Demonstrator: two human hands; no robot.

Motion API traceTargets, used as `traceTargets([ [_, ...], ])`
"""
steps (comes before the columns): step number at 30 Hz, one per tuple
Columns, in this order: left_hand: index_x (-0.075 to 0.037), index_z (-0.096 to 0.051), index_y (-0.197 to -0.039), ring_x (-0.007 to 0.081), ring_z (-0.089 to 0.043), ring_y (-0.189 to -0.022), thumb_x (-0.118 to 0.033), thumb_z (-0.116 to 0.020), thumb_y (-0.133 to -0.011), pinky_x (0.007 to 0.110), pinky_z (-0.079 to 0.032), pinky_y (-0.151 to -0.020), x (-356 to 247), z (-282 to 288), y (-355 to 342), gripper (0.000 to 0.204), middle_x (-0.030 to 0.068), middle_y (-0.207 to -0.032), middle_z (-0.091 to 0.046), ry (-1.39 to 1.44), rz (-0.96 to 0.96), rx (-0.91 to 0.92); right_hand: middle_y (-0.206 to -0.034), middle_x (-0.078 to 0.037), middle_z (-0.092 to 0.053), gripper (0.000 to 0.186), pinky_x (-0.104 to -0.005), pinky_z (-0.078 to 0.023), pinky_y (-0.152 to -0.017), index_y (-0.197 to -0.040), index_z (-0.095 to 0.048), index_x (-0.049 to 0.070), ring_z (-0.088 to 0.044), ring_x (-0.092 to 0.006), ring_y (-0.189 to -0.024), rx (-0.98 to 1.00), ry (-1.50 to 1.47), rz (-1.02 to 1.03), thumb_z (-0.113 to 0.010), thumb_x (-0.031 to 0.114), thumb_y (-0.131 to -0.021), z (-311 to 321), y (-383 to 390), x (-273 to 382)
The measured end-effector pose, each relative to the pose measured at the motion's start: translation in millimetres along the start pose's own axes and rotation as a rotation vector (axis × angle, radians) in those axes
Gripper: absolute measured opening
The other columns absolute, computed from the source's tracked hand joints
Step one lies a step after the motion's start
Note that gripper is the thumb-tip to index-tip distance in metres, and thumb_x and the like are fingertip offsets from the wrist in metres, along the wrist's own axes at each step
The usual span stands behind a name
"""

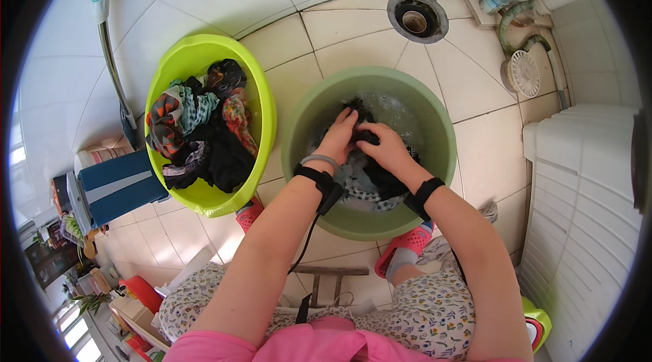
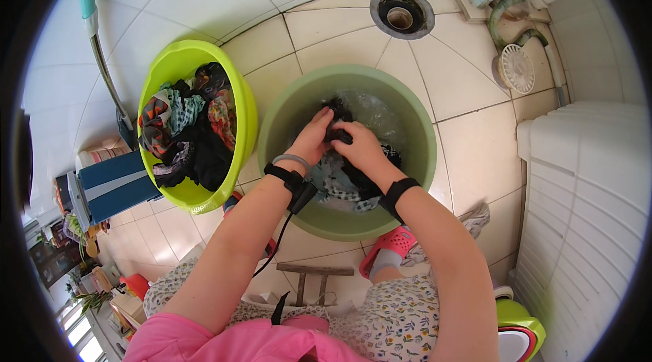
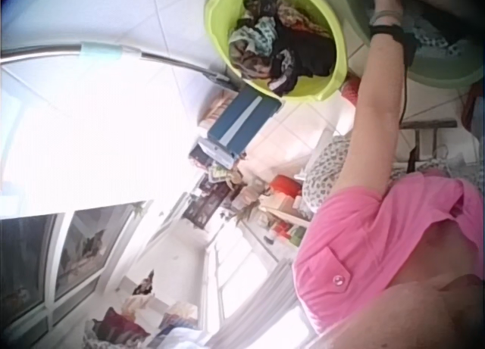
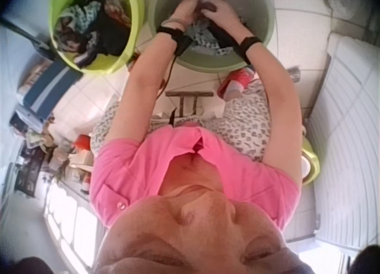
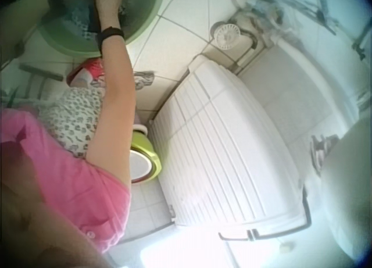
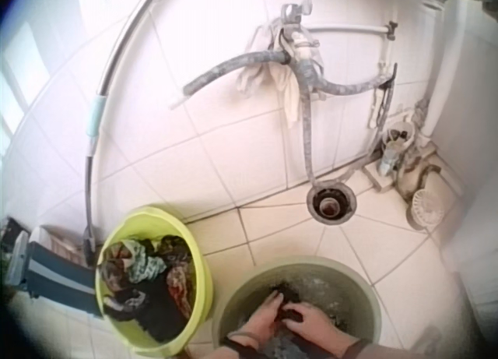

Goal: The person is hand washing a black garment in a basin of soapy water on the floor.

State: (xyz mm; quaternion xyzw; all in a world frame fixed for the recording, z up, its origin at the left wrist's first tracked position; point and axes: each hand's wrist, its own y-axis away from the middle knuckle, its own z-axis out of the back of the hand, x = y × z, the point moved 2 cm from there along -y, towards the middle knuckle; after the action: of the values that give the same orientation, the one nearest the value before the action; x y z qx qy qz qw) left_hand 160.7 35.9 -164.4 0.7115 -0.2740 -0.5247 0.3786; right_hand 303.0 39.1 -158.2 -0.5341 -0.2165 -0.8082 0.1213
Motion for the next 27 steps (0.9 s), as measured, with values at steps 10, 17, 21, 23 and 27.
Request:
traceTargets([
  [10, -0.010, -0.056, -0.116, 0.0189, -0.058, -0.091, -0.030, -0.058, -0.091, 0.033, -0.049, -0.078, 14.9, 6.1, 12.0, 0.032, 0.0059, -0.103, -0.060, 0.458, 0.075, 0.197, -0.081, -0.013, -0.062, 0.022, -0.0373, -0.048, -0.067, -0.092, -0.054, 0.007, -0.060, -0.0305, -0.076, 0.014, -0.043, 0.012, -0.060, 0.027, -0.085, 7.0, 2.1, 61.5],
  [17, -0.005, -0.055, -0.109, 0.0188, -0.056, -0.091, -0.035, -0.052, -0.094, 0.035, -0.046, -0.078, -16.3, 6.3, 15.8, 0.034, 0.0052, -0.103, -0.059, 0.087, -0.212, -0.217, -0.109, -0.012, -0.058, 0.022, -0.0402, -0.047, -0.079, -0.101, -0.058, 0.007, -0.056, -0.0310, -0.099, -0.241, 0.466, -0.022, -0.061, 0.024, -0.087, 50.7, -18.3, 12.0],
  [21, -0.008, -0.048, -0.129, 0.0380, -0.044, -0.118, -0.017, -0.061, -0.088, 0.043, -0.040, -0.096, -9.5, 17.1, -4.5, 0.044, 0.0226, -0.126, -0.043, -0.559, -0.602, -0.285, -0.141, -0.019, -0.033, 0.053, -0.0510, -0.031, -0.103, -0.136, -0.042, 0.009, -0.034, -0.0395, -0.128, -0.240, 0.730, 0.034, -0.059, 0.025, -0.089, 23.6, 1.8, 1.9],
  [23, -0.012, -0.045, -0.134, 0.0479, -0.040, -0.119, -0.010, -0.061, -0.085, 0.047, -0.040, -0.098, 1.9, 6.8, -2.2, 0.051, 0.0284, -0.132, -0.034, -0.946, -0.609, -0.267, -0.149, -0.021, -0.021, 0.065, -0.0517, -0.021, -0.110, -0.141, -0.033, 0.005, -0.019, -0.0397, -0.138, -0.049, 0.816, -0.095, -0.055, 0.039, -0.090, 6.5, 13.2, -10.0],
  [27, -0.011, -0.052, -0.126, 0.0438, -0.048, -0.108, -0.008, -0.061, -0.084, 0.048, -0.047, -0.088, 1.2, 5.1, -5.8, 0.042, 0.0250, -0.122, -0.041, -1.153, -0.520, -0.265, -0.153, -0.020, -0.014, 0.072, -0.0487, -0.015, -0.113, -0.144, -0.028, 0.002, -0.011, -0.0376, -0.141, 0.311, 0.848, -0.231, -0.053, 0.045, -0.091, 11.5, 13.5, -29.1],
])
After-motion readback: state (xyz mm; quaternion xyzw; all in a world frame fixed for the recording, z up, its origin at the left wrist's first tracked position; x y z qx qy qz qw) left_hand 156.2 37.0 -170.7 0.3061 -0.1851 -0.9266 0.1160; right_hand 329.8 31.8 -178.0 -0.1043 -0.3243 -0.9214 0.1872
